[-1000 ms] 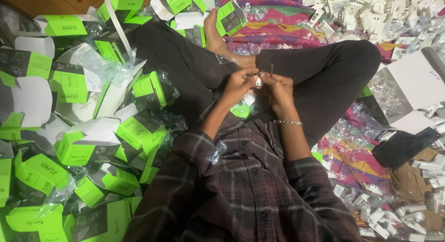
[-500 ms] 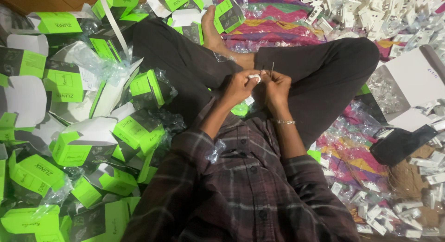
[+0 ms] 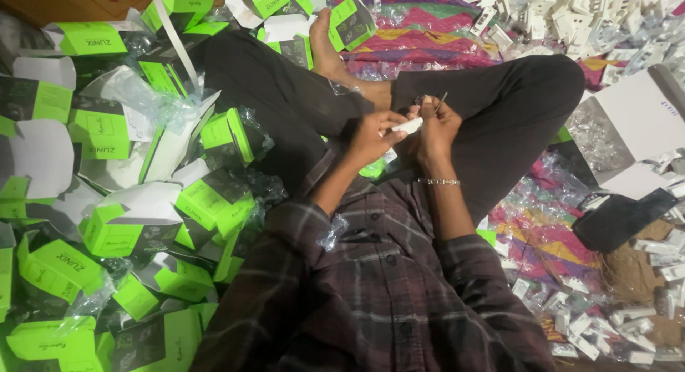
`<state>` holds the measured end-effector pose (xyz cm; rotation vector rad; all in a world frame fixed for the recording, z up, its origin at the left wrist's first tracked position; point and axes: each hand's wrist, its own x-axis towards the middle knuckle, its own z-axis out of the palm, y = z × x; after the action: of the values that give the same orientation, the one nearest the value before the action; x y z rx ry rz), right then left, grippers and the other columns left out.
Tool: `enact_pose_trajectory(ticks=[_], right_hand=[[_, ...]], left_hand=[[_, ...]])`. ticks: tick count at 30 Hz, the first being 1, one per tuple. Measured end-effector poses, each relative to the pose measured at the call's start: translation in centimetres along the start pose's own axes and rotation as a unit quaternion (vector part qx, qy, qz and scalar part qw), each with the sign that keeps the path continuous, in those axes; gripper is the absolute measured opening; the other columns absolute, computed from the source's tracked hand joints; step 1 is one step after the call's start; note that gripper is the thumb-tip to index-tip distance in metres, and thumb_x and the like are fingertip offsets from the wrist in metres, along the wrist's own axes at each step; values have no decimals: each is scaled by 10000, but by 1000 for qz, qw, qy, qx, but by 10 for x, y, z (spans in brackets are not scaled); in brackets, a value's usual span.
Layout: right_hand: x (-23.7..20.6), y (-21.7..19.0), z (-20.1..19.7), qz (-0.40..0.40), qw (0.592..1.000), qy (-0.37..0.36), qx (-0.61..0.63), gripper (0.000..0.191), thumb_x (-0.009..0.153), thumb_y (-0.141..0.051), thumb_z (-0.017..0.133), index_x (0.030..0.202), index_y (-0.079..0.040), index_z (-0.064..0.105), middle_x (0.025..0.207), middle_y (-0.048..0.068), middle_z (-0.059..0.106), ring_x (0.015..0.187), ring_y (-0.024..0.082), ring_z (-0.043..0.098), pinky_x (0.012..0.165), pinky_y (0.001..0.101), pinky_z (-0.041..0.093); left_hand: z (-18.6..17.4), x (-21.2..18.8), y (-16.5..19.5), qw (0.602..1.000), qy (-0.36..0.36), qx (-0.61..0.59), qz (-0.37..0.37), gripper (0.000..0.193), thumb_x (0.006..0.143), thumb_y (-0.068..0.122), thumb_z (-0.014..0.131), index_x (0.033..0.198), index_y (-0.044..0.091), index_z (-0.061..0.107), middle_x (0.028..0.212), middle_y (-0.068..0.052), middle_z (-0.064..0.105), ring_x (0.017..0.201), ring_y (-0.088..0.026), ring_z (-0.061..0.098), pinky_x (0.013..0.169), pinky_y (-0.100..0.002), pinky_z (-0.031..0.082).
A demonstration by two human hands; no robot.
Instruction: The person sits on the floor among piles of green product boxes and small white items, picking up a small white item, folding or inserting a part into it by hand, and placing the finished item aside, repeating this with one item at a time.
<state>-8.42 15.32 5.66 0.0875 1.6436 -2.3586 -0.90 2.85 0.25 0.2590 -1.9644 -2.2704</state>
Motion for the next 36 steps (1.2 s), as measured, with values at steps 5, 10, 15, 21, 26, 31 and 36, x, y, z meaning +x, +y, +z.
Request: enact_pose_trajectory(ticks=[5, 10, 15, 21, 26, 31, 36], right_hand=[[1, -6, 1, 55, 992, -58, 94, 139, 1042, -117, 625, 1019, 14, 666, 848, 93, 711, 703, 134, 664, 667, 271, 568], [-3, -9, 2, 104, 992, -65, 38, 138, 1039, -154, 626, 1027, -22, 664, 827, 67, 705, 600, 114, 565, 492, 269, 427], [-3, -1, 3, 36, 997, -56, 30, 103, 1030, -100, 616, 1009, -10, 661, 836, 53, 695, 689, 113, 642, 640, 263, 539], [-6, 8, 6, -140, 987, -24, -77, 135, 1071, -100, 588, 977, -21, 643, 813, 1, 635, 693, 78, 580, 646, 250, 494], [-11, 5, 7, -94, 984, -117, -101, 166, 1089, -121, 606, 965, -13, 625, 831, -16, 627, 726, 55, 558, 669, 243, 482], [-19, 9, 8, -153, 942, -171, -247, 180, 1059, -132, 583, 1075, 25, 670, 885, -10, 673, 815, 45, 591, 725, 231, 501], [-17, 16, 7, -116, 938, -208, -254, 224, 1090, -165, 607, 1014, 37, 668, 833, -14, 616, 775, 46, 529, 674, 248, 453]], left_hand=[[5, -4, 26, 997, 47, 36, 41, 367, 888, -6, 707, 1251, 14, 661, 1088, -118, 748, 907, -169, 698, 774, -312, 566], [13, -18, 51, 926, 53, 260, 267, 637, 809, 118, 818, 1368, 33, 524, 1131, -197, 677, 1047, -331, 660, 876, -405, 536], [26, -11, 28, 962, 66, 197, 177, 441, 981, 237, 686, 1343, 59, 510, 1069, -135, 686, 986, -254, 684, 852, -384, 543], [32, 9, -9, 984, 112, -126, 48, 396, 1151, 424, 479, 1218, 49, 588, 965, 3, 578, 823, -77, 518, 709, -255, 446], [12, 7, -5, 968, 129, -199, -87, 476, 1126, 508, 426, 1099, 53, 565, 833, -22, 562, 673, -109, 521, 578, -271, 431], [6, 10, 5, 962, 163, -197, -97, 442, 1041, 476, 426, 1225, 117, 608, 1062, 19, 671, 952, -73, 634, 826, -255, 530], [7, 10, -1, 944, 170, -265, -94, 411, 1079, 420, 452, 1186, 61, 620, 1000, -5, 642, 884, -90, 618, 743, -282, 526]])
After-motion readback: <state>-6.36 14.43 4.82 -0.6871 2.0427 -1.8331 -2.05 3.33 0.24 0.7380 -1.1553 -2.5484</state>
